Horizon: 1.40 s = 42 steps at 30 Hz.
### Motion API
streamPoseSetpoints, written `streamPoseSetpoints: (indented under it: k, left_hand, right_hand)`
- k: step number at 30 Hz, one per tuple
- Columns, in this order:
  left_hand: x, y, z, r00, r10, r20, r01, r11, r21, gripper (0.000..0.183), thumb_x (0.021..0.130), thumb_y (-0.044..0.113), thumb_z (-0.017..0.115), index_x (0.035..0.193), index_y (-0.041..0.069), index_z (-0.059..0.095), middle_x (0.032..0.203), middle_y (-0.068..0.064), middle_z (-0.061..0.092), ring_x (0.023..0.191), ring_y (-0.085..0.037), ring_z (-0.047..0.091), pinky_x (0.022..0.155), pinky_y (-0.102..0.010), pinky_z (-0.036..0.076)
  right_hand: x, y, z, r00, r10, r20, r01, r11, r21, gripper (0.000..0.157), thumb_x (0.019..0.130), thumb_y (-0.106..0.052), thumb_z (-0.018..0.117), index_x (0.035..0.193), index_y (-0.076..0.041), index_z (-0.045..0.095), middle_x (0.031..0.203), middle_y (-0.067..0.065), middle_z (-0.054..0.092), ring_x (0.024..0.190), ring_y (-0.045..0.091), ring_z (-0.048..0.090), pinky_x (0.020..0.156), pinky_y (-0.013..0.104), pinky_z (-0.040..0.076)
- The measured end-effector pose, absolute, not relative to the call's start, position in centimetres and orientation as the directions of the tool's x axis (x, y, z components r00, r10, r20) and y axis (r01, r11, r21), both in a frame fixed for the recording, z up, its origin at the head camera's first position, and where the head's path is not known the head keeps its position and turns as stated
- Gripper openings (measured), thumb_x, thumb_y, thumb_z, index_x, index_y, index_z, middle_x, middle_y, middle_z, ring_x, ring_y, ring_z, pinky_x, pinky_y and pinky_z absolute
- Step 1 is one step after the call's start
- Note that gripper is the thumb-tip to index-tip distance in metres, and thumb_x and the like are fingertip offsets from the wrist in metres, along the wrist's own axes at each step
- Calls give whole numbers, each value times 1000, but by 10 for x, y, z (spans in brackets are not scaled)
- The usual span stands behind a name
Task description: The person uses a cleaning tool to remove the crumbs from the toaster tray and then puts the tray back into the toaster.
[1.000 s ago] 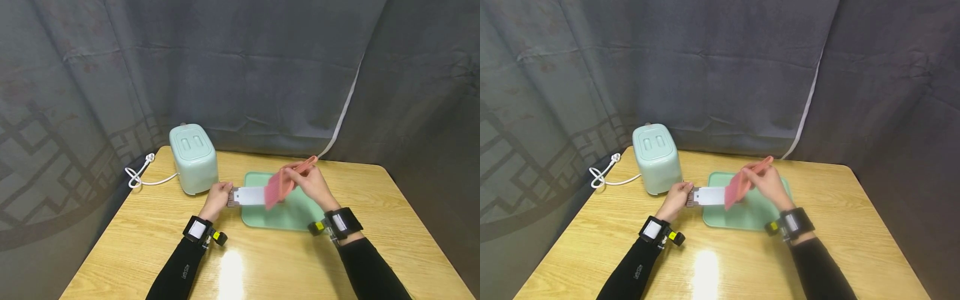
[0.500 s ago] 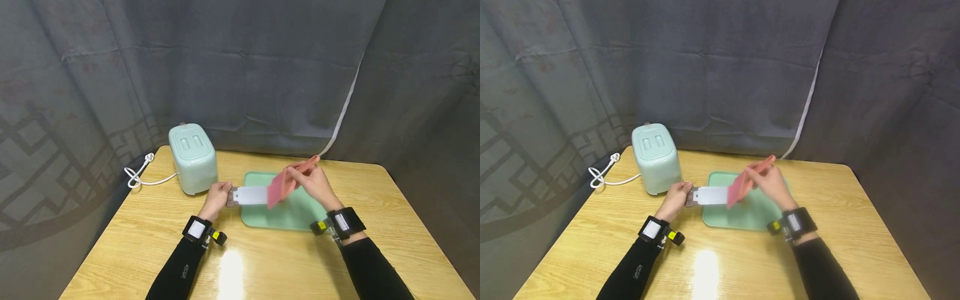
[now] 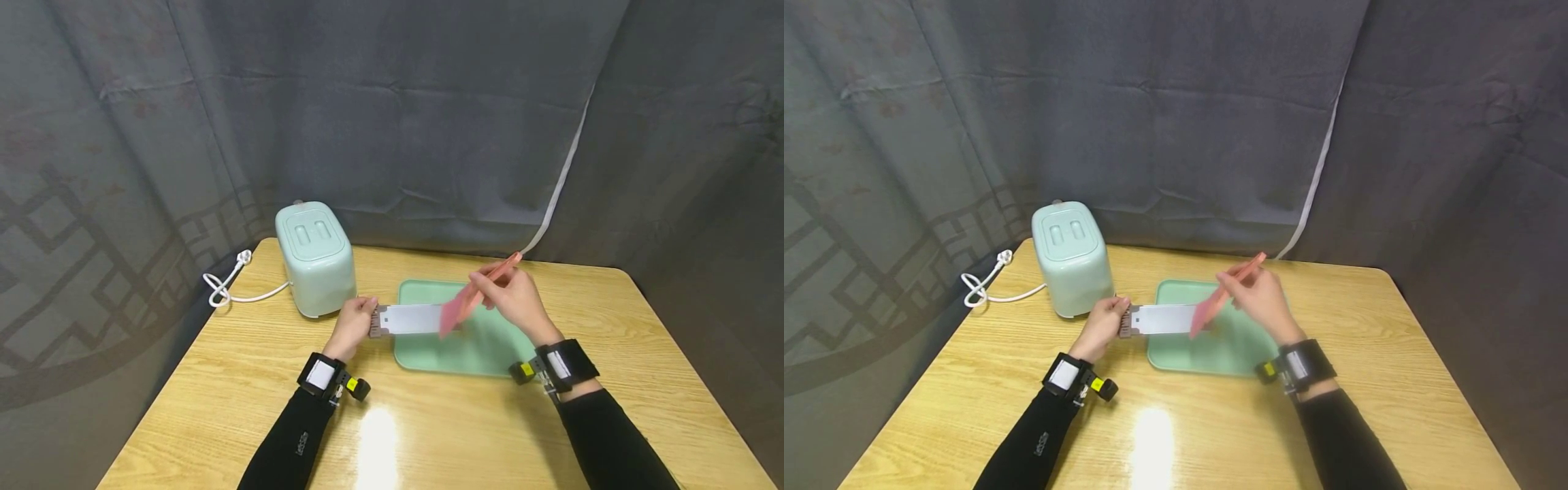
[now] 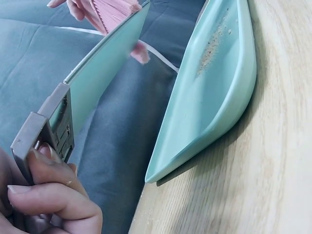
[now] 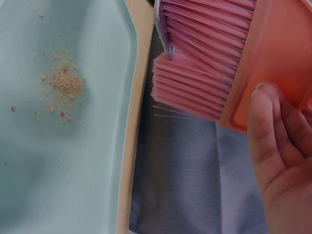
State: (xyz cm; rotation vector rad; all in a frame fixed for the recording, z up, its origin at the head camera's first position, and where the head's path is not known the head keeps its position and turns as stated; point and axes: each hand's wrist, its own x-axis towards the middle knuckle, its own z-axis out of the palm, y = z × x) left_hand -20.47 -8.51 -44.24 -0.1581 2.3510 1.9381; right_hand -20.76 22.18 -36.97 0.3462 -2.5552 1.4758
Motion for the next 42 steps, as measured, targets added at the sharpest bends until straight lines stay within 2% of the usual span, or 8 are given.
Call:
streamPoseSetpoints:
  k: [5,13,19,24,27,31,36,42]
  left_hand:
    - [-204,-84,-442,-991,-32,-133,-137,169,976,34,111,21,47,113,-7,67,92,-7,61,87,-18,56,76,-28,44]
    - [-206,-85,-444,-988,-40,-147,-152,181,972,34,111,22,46,114,-5,68,96,-8,62,93,-20,56,80,-29,43]
    - [-206,-85,-445,-988,-36,-148,-152,180,972,36,111,24,46,112,-5,67,95,-8,61,90,-19,56,78,-29,43]
    - [-206,-86,-446,-989,-31,-147,-150,180,972,36,111,25,46,109,-4,68,92,-7,61,87,-18,55,75,-29,44]
    - [-207,-86,-446,-988,-35,-148,-151,180,972,35,111,24,46,109,-3,68,92,-7,62,87,-18,55,74,-29,44]
    - [-207,-86,-446,-988,-38,-153,-157,174,972,35,111,24,46,108,-3,68,92,-7,62,86,-18,55,72,-28,43]
    - [-208,-87,-446,-987,-38,-155,-159,162,974,35,111,24,46,106,-4,67,89,-6,60,81,-17,54,67,-27,44]
    - [-207,-87,-446,-987,-46,-152,-157,160,975,35,111,24,47,107,-4,67,87,-5,58,80,-16,53,65,-27,43]
  right_hand:
    - [-207,222,-369,-965,-56,255,-245,532,-810,37,97,-42,74,107,-6,74,75,11,71,56,13,63,48,28,48]
    - [-205,223,-372,-969,12,247,-197,566,-801,46,92,-56,74,96,-10,74,74,11,70,55,16,63,49,30,53]
    - [-203,224,-372,-962,47,268,-191,589,-785,48,93,-55,74,89,-8,75,70,16,70,49,16,60,44,30,48]
    - [-201,224,-373,-956,77,282,-182,598,-781,50,92,-56,73,82,-8,75,63,10,67,47,15,59,43,29,48]
    - [-201,224,-374,-953,90,290,-178,608,-774,51,92,-57,73,80,-8,74,63,11,67,46,15,58,42,29,48]
    - [-200,224,-375,-950,98,297,-175,620,-765,52,93,-58,72,79,-8,73,64,13,68,46,16,59,42,29,47]
    - [-200,225,-376,-950,105,293,-165,628,-761,53,93,-59,71,80,-7,72,60,6,65,45,17,58,41,29,45]
    - [-199,226,-377,-952,129,279,-140,624,-768,55,93,-60,71,79,-6,71,59,5,62,45,18,58,41,29,46]
